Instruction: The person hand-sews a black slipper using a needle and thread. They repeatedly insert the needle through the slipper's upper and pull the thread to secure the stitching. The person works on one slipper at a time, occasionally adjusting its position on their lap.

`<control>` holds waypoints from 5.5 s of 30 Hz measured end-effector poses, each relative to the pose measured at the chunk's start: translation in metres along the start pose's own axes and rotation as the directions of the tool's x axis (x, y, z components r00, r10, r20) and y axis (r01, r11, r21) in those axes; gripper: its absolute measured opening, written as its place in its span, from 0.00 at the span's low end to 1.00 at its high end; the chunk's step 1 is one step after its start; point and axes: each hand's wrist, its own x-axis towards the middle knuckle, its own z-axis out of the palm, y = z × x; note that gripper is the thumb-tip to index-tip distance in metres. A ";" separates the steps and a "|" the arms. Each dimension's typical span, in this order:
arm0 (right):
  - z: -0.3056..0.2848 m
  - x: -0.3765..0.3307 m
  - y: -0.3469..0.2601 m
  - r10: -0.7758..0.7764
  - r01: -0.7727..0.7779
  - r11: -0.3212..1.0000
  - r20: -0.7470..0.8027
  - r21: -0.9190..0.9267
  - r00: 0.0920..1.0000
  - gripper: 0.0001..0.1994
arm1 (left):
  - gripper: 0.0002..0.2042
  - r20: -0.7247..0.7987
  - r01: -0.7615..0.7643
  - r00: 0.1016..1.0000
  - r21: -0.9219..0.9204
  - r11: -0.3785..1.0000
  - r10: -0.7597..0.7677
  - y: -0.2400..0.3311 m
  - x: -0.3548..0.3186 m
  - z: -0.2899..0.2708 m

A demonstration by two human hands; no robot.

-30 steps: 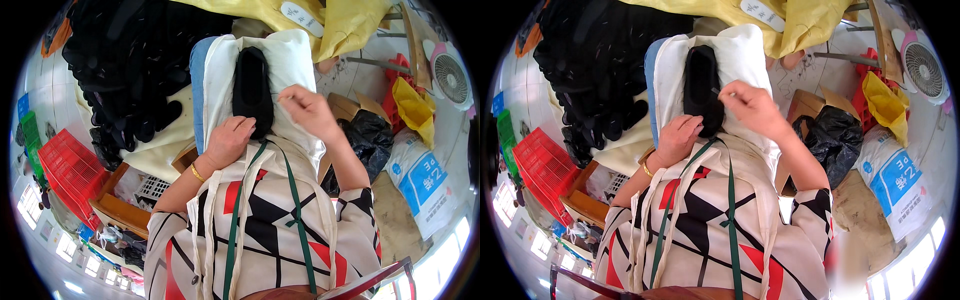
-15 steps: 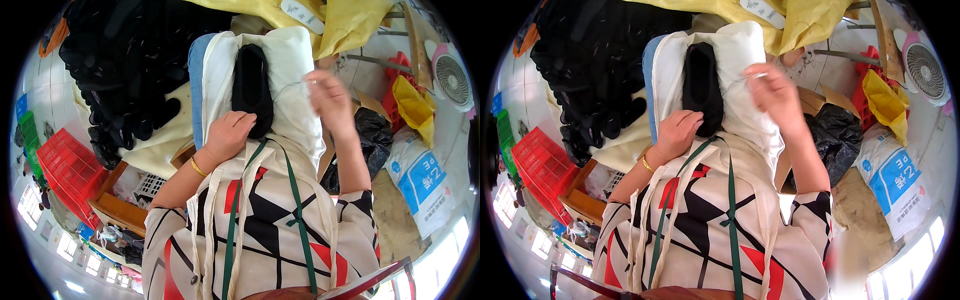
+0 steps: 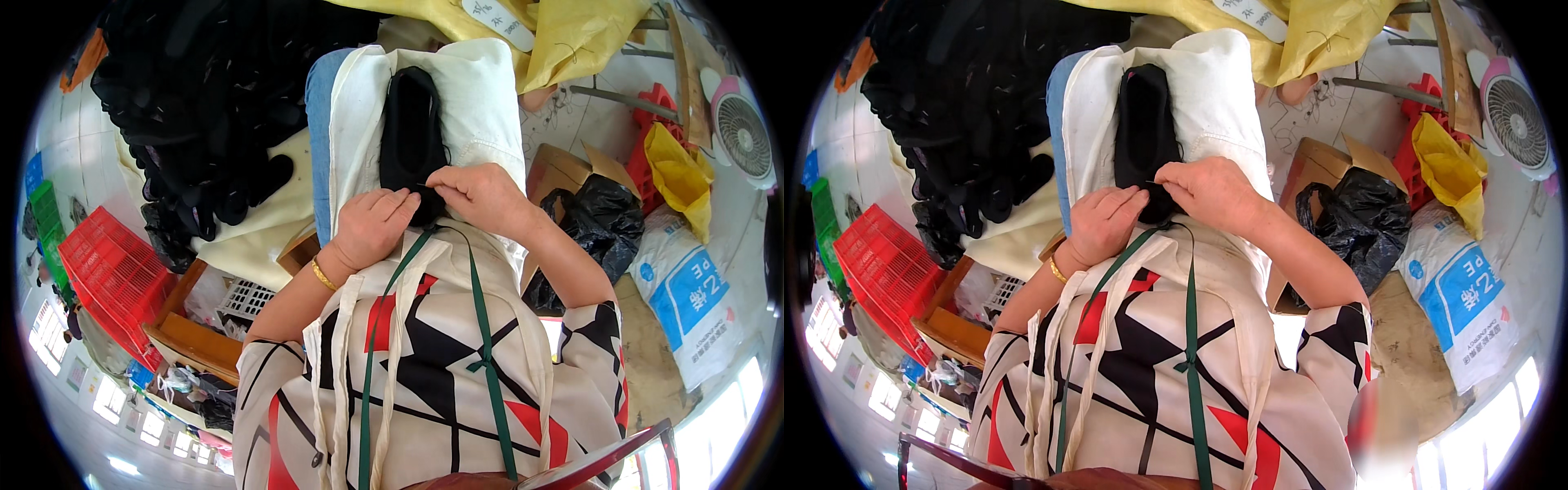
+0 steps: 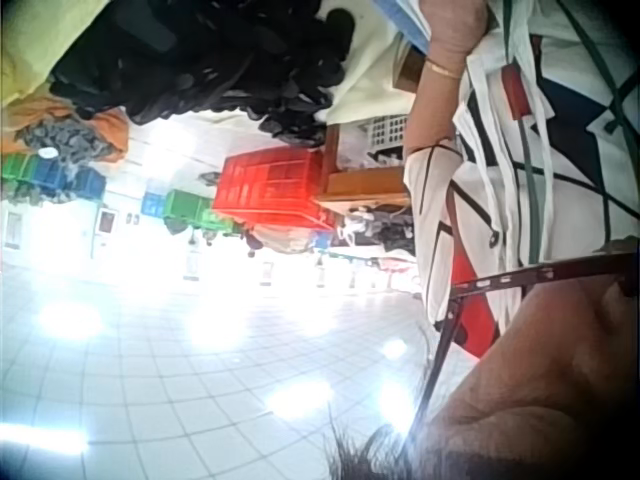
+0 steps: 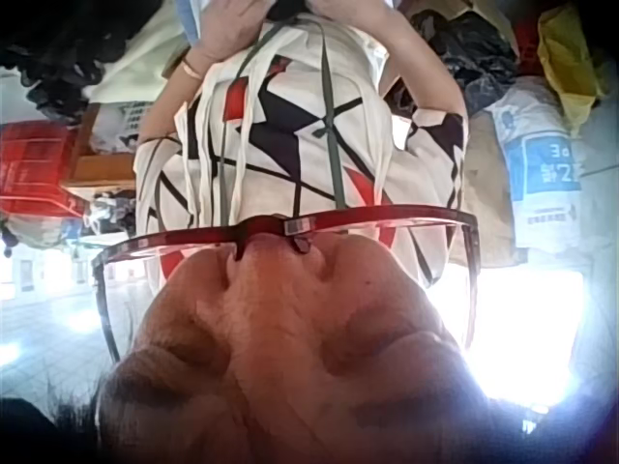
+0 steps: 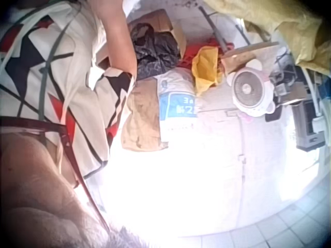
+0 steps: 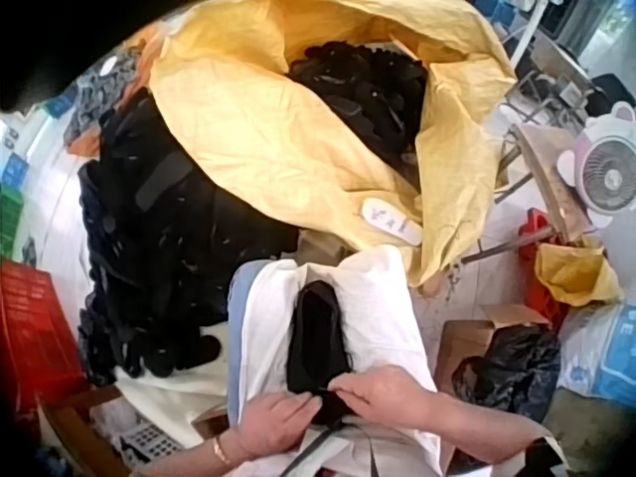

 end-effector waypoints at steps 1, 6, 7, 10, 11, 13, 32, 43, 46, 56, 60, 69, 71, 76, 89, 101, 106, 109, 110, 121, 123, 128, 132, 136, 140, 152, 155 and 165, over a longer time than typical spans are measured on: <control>0.000 0.000 0.000 -0.003 0.003 1.000 0.000 -0.003 1.000 0.07 | 0.15 0.001 -0.003 1.000 0.001 1.000 0.003 0.000 0.000 -0.001; 0.000 0.002 -0.001 -0.017 0.018 1.000 0.008 -0.021 1.000 0.07 | 0.16 0.007 -0.001 1.000 -0.002 1.000 0.001 0.000 0.000 -0.002; 0.000 0.003 -0.001 -0.020 0.020 0.999 0.011 -0.025 1.000 0.07 | 0.16 0.010 0.001 1.000 -0.005 1.000 -0.001 0.000 -0.001 -0.001; 0.000 0.003 0.000 -0.025 0.025 0.999 0.017 -0.037 1.000 0.07 | 0.16 0.016 0.007 1.000 -0.012 1.000 -0.007 0.000 -0.001 -0.001; 0.000 0.003 0.000 -0.025 0.026 0.999 0.017 -0.040 1.000 0.07 | 0.16 0.017 0.009 1.000 -0.014 1.000 -0.009 0.000 -0.001 -0.001; 0.000 0.003 -0.001 -0.028 0.028 0.999 0.019 -0.045 0.999 0.07 | 0.16 0.016 0.010 1.000 -0.010 1.000 -0.010 0.000 -0.002 0.000; 0.019 0.022 -0.008 0.166 -0.178 0.982 0.171 0.057 0.971 0.05 | 0.12 -0.107 0.107 0.987 -0.099 0.989 -0.117 0.005 -0.002 0.004; -0.006 0.043 -0.029 -0.090 0.124 0.969 0.160 -0.215 0.983 0.05 | 0.14 -0.062 0.019 0.998 0.048 0.999 -0.016 0.005 -0.004 0.001; 0.001 0.044 -0.021 -0.085 0.109 0.989 0.222 -0.101 0.971 0.05 | 0.13 -0.075 0.019 0.997 0.061 0.998 -0.015 0.005 -0.005 0.000; -0.008 0.055 -0.016 0.244 -0.262 0.565 0.145 0.782 0.959 0.10 | 0.15 -0.107 0.159 0.981 -0.049 0.986 -0.163 0.009 0.008 -0.004; -0.049 0.041 -0.013 0.172 -0.127 0.299 0.078 0.946 0.982 0.09 | 0.09 -0.044 0.200 0.978 -0.090 0.976 -0.205 0.009 0.015 -0.009; -0.044 0.022 -0.022 0.254 0.023 0.513 -0.177 0.858 0.951 0.07 | 0.06 0.033 0.328 0.944 -0.186 0.926 -0.327 0.008 0.018 -0.009; -0.045 0.023 -0.017 0.214 0.220 0.360 -0.310 0.907 0.926 0.06 | 0.06 0.045 0.343 0.939 -0.198 0.918 -0.341 0.008 0.017 -0.010; -0.053 0.031 -0.020 0.108 0.511 0.524 -0.649 0.681 0.753 0.04 | 0.06 0.080 0.353 0.936 -0.209 0.912 -0.343 0.006 0.018 -0.011; 0.011 -0.005 -0.013 -0.017 0.019 0.991 0.020 -0.133 1.000 0.06 | 0.08 0.063 0.425 0.904 -0.240 0.873 -0.423 0.008 0.011 -0.008; 0.014 -0.010 -0.012 -0.087 0.088 0.973 0.013 -0.213 0.996 0.05 | 0.11 -0.017 0.382 0.917 -0.252 0.889 -0.399 0.007 0.008 -0.003; 0.017 -0.009 -0.013 -0.115 0.109 0.970 -0.013 -0.217 0.993 0.03 | 0.11 -0.018 0.385 0.915 -0.252 0.888 -0.402 0.007 0.007 -0.003; 0.021 -0.009 -0.013 -0.106 0.105 0.957 0.011 -0.271 0.994 0.04 | 0.10 -0.028 0.393 0.911 -0.242 0.887 -0.412 0.008 0.007 -0.003; 0.023 -0.009 -0.016 -0.075 0.084 0.950 0.040 -0.300 0.996 0.04 | 0.10 -0.034 0.397 0.909 -0.237 0.887 -0.416 0.008 0.007 -0.003; 0.041 -0.001 -0.021 0.073 -0.069 0.969 0.008 -0.239 0.997 0.06 | 0.11 -0.100 0.382 0.900 -0.288 0.878 -0.425 0.011 0.002 0.001; 0.040 0.004 -0.023 0.135 -0.137 0.987 -0.032 -0.082 0.990 0.07 | 0.11 -0.106 0.359 0.908 -0.305 0.882 -0.405 0.012 0.002 0.000; 0.036 0.015 -0.024 0.129 -0.127 0.980 -0.001 0.153 0.992 0.08 | 0.14 -0.076 0.337 0.925 -0.287 0.897 -0.372 0.009 -0.003 0.003; 0.003 0.026 -0.036 0.268 -0.364 0.890 0.329 0.276 0.905 0.08 | 0.16 -0.096 0.257 0.954 -0.234 0.937 -0.286 0.006 -0.004 0.002; 0.004 0.035 -0.018 -0.025 0.021 0.999 0.089 0.041 0.996 0.07 | 0.17 -0.092 0.182 0.977 -0.129 0.975 -0.195 0.005 -0.001 -0.001; 0.022 0.039 -0.018 -0.042 0.044 0.998 0.039 -0.054 0.998 0.05 | 0.17 -0.075 0.157 0.983 -0.119 0.980 -0.166 0.002 -0.002 0.001; 0.002 0.065 -0.033 0.300 -0.326 0.647 0.163 0.690 0.940 0.11 | 0.14 -0.062 0.318 0.932 -0.331 0.889 -0.357 0.005 0.000 0.003; -0.005 0.063 -0.042 0.165 -0.225 0.572 0.157 0.789 0.974 0.12 | 0.15 -0.069 0.292 0.940 -0.348 0.891 -0.335 0.004 0.000 0.002; -0.053 0.060 -0.083 -0.066 0.130 0.031 -0.128 0.991 0.990 0.10 | 0.12 0.072 0.347 0.933 -0.442 0.827 -0.353 -0.004 0.006 -0.008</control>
